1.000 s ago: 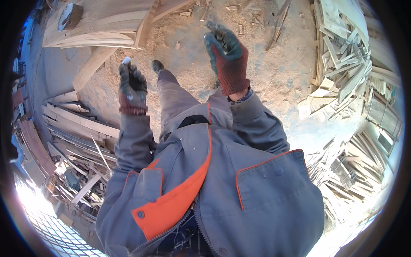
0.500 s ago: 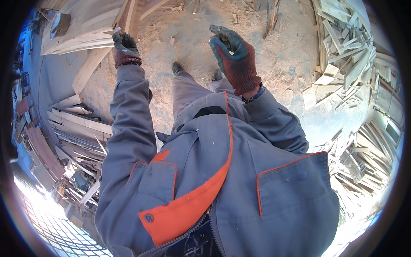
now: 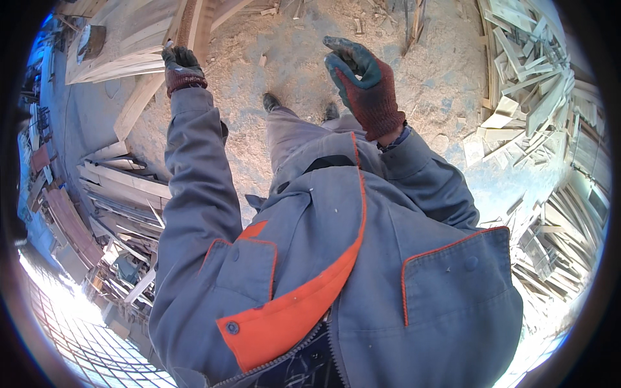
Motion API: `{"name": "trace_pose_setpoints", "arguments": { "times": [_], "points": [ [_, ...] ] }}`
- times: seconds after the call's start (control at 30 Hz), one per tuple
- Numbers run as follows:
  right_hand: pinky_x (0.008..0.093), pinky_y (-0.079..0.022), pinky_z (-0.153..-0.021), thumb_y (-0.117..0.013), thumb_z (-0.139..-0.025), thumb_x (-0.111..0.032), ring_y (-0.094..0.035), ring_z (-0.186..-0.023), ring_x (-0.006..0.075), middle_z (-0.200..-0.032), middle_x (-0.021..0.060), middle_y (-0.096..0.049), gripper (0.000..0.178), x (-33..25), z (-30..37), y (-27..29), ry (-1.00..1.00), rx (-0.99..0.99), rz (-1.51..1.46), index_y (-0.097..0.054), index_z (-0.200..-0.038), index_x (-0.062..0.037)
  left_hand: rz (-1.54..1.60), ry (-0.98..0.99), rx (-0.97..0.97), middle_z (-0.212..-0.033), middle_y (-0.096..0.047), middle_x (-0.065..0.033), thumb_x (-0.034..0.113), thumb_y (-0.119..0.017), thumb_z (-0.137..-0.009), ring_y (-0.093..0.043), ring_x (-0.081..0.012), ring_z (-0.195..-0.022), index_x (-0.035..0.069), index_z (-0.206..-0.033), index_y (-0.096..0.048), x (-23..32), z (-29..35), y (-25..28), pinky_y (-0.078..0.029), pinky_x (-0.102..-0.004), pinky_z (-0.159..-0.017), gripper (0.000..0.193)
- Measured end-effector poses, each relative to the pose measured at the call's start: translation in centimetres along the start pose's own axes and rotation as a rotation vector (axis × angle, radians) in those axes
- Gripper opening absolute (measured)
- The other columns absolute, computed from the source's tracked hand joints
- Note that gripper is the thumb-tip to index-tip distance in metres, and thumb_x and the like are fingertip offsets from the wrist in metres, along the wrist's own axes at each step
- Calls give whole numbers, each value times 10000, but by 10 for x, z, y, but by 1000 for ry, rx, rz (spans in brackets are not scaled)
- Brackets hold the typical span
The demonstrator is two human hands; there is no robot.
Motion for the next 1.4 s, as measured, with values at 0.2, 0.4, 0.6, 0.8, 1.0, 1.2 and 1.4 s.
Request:
{"name": "trace_pose_setpoints", "arguments": {
  "times": [0.2,0.4,0.6,0.8,1.0,1.2,1.4],
  "points": [
    [240,-566,-963,-648,-1030,34,-688,-1110,90,-1263,62,-742,349,-3,1,4,-6,-4,-17,-654,-1378,6,184,49,-16,-881,-756,-10,290,-762,-999,-741,-127,-756,83,-1106,-723,2,-18,-7,-648,-237,-635,237],
    [227,-562,-933,-658,-1031,18,-678,-1085,75,-1235,53,-749,331,-1,5,8,-70,-6,-16,-668,-1361,1,303,164,59,-956,-788,-75,181,-748,-998,-775,-200,-809,43,-1094,-735,5,-34,-5,-697,-320,-713,169],
    [229,-566,-843,-688,-1031,-42,-689,-999,70,-1124,41,-763,297,6,9,-2,-45,-40,73,-696,-1327,-15,290,250,44,-962,-753,-156,57,-634,-1028,-775,-287,-829,-35,-1097,-688,27,-24,-11,-712,-376,-757,127],
    [273,-562,-988,-617,-1058,-32,-688,-1180,158,-1308,90,-715,346,38,-42,-57,-229,-245,118,-643,-1402,1,-82,272,-89,-1020,-718,-174,-39,-615,-971,-740,-331,-879,-48,-1187,-632,51,-16,3,-688,-445,-835,218],
    [277,-543,-969,-671,-953,57,-671,-1116,155,-1258,55,-738,382,71,-103,-205,51,-309,55,-693,-1322,-36,-308,268,-252,-1019,-682,-134,-14,-657,-961,-694,-300,-860,-3,-1277,-625,63,-18,15,-654,-431,-823,318],
    [290,-529,-933,-673,-898,23,-652,-1043,161,-1149,54,-722,352,90,-119,-286,-174,-231,-302,-732,-1237,-51,-414,277,-345,-1077,-691,-145,23,-669,-967,-712,-281,-906,-40,-1297,-629,82,-7,12,-656,-377,-845,338],
    [316,-566,-863,-651,-878,32,-689,-933,181,-1052,104,-743,312,98,-125,-312,-161,-135,-472,-699,-1185,1,-411,325,-442,-1190,-699,-159,44,-645,-980,-723,-278,-1036,-44,-1318,-648,90,-2,8,-639,-369,-945,349]
  ]
}}
Point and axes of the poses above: each hand's wrist, its own z-axis away from the middle knuckle, its own y-axis out of the back of the hand, x = y × z, the point moved 2 cm from there along -z, towards the middle knuckle
